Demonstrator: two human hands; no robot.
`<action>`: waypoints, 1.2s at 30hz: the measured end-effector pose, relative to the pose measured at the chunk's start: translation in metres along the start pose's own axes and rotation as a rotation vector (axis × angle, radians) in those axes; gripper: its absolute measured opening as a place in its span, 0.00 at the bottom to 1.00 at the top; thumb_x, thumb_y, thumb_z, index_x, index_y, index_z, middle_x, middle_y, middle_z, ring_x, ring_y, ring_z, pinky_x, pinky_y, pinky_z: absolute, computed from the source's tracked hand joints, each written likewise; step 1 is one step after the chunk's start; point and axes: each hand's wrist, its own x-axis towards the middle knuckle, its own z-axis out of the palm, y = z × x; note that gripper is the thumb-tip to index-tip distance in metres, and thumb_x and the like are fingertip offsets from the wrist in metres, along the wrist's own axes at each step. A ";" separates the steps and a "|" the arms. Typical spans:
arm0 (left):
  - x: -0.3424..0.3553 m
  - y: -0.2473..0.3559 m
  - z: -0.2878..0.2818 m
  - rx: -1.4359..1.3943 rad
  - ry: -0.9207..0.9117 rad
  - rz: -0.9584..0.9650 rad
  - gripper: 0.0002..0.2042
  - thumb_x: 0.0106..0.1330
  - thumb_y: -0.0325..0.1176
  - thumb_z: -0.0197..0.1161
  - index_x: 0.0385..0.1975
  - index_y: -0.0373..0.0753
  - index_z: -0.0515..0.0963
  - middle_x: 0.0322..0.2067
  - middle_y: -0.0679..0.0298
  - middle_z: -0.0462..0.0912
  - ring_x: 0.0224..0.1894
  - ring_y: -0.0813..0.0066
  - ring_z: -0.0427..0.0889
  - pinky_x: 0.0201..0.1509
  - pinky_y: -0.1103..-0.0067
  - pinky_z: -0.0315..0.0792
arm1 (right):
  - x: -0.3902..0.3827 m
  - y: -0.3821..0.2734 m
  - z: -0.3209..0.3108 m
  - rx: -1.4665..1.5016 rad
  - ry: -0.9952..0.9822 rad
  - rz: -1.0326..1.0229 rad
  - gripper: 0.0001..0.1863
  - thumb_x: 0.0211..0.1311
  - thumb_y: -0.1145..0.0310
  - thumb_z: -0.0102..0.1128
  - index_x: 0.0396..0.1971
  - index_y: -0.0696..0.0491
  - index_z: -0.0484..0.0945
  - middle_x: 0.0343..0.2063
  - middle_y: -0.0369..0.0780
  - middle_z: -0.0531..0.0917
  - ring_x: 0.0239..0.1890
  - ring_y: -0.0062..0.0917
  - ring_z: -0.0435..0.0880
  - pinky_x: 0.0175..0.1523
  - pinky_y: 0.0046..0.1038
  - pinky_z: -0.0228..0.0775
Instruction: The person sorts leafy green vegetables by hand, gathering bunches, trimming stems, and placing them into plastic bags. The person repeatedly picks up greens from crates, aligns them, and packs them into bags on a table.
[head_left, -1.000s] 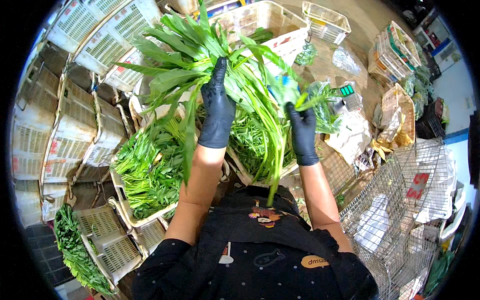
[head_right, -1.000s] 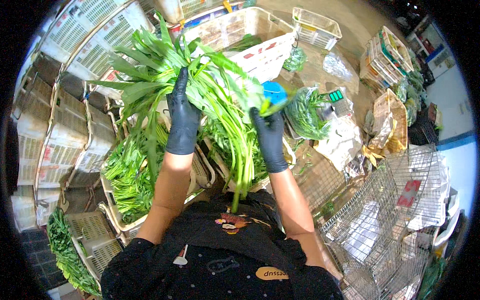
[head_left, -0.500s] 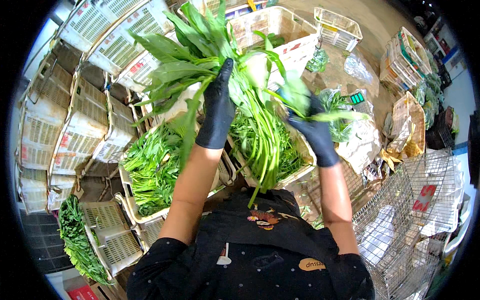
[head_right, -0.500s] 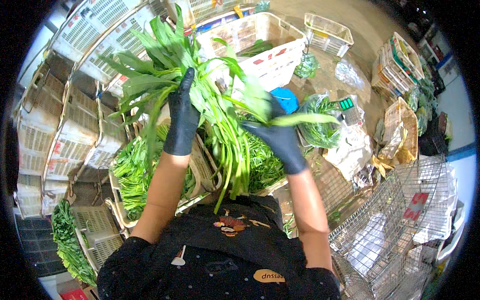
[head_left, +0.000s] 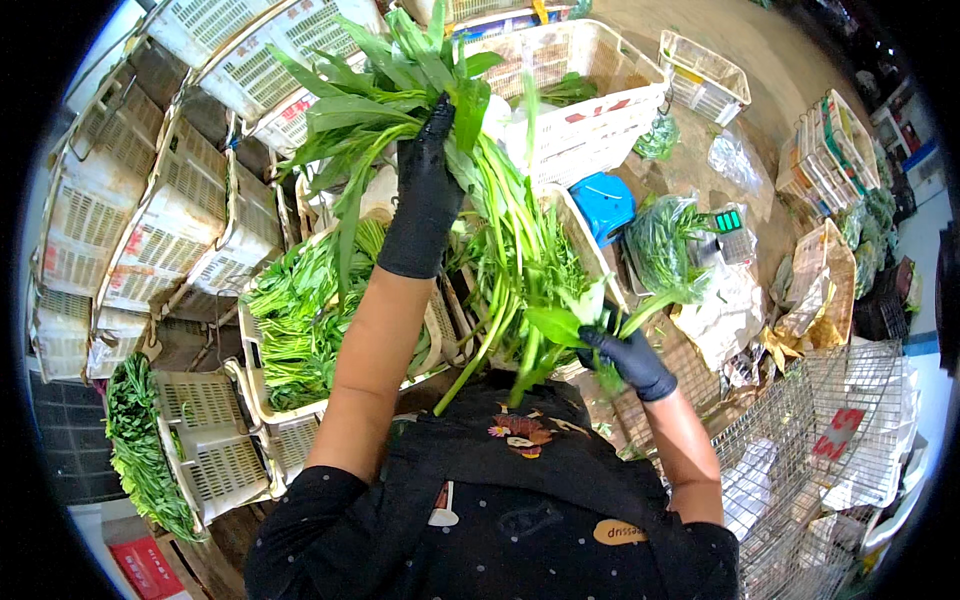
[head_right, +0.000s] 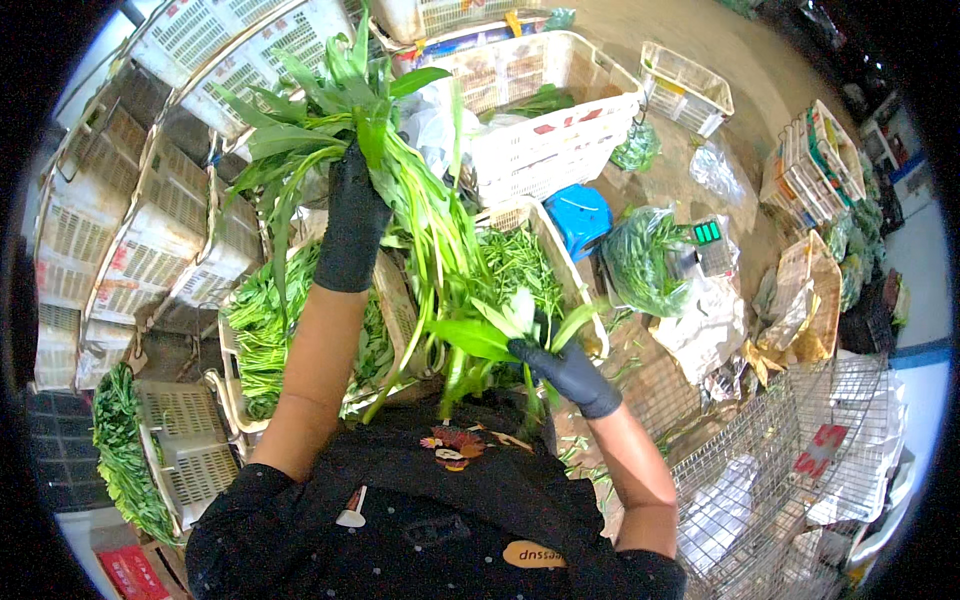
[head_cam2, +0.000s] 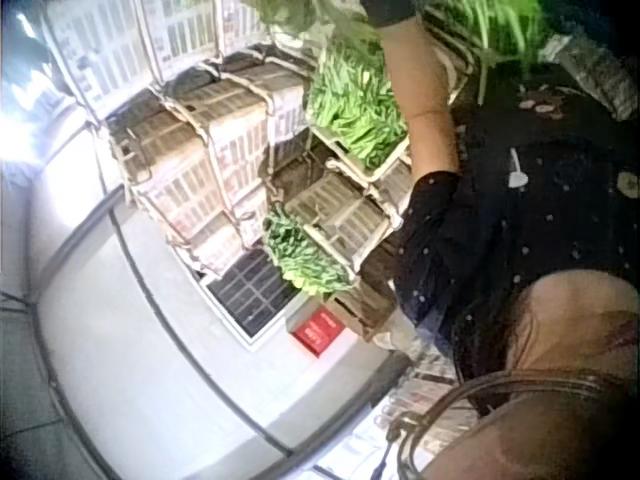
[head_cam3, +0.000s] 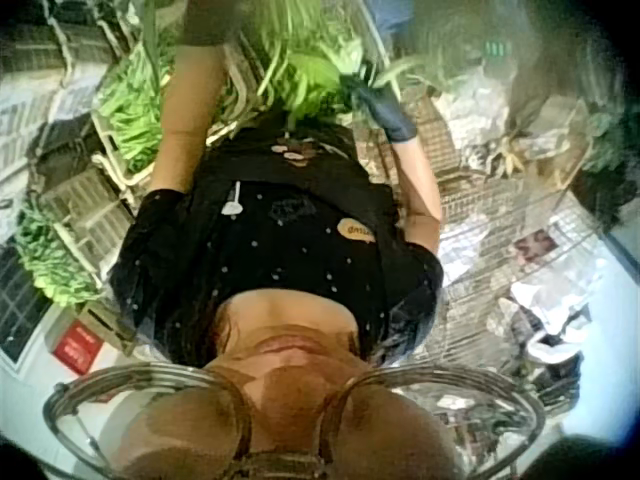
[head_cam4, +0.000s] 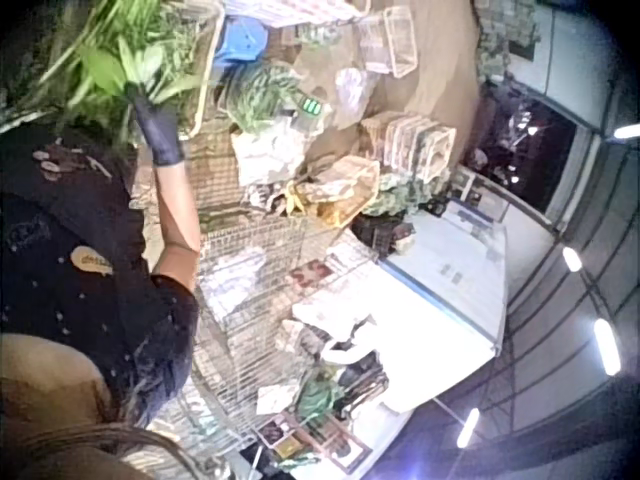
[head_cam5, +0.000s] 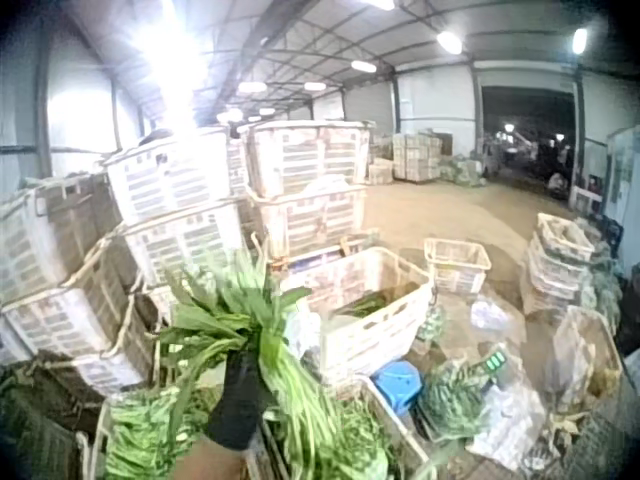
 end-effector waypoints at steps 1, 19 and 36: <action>0.001 0.006 0.005 0.010 -0.022 0.023 0.11 0.59 0.31 0.45 0.40 0.35 0.68 0.32 0.62 0.73 0.33 0.74 0.73 0.37 0.79 0.68 | -0.005 0.014 -0.010 -0.080 0.020 0.111 0.33 0.45 0.66 0.58 0.51 0.60 0.55 0.45 0.41 0.68 0.46 0.26 0.67 0.48 0.26 0.60; -0.016 0.004 0.028 0.002 -0.002 -0.129 0.17 0.55 0.37 0.52 0.44 0.37 0.66 0.36 0.63 0.73 0.36 0.73 0.73 0.41 0.78 0.67 | 0.034 -0.054 0.012 0.212 -0.166 -0.146 0.21 0.45 0.72 0.55 0.42 0.58 0.64 0.37 0.38 0.72 0.40 0.22 0.71 0.45 0.24 0.62; -0.005 -0.004 -0.003 0.131 -0.057 -0.004 0.18 0.54 0.35 0.52 0.44 0.36 0.66 0.39 0.58 0.71 0.40 0.70 0.72 0.43 0.78 0.66 | 0.046 -0.055 0.018 0.229 0.144 -0.093 0.25 0.46 0.77 0.52 0.48 0.59 0.60 0.41 0.41 0.72 0.42 0.21 0.71 0.46 0.23 0.63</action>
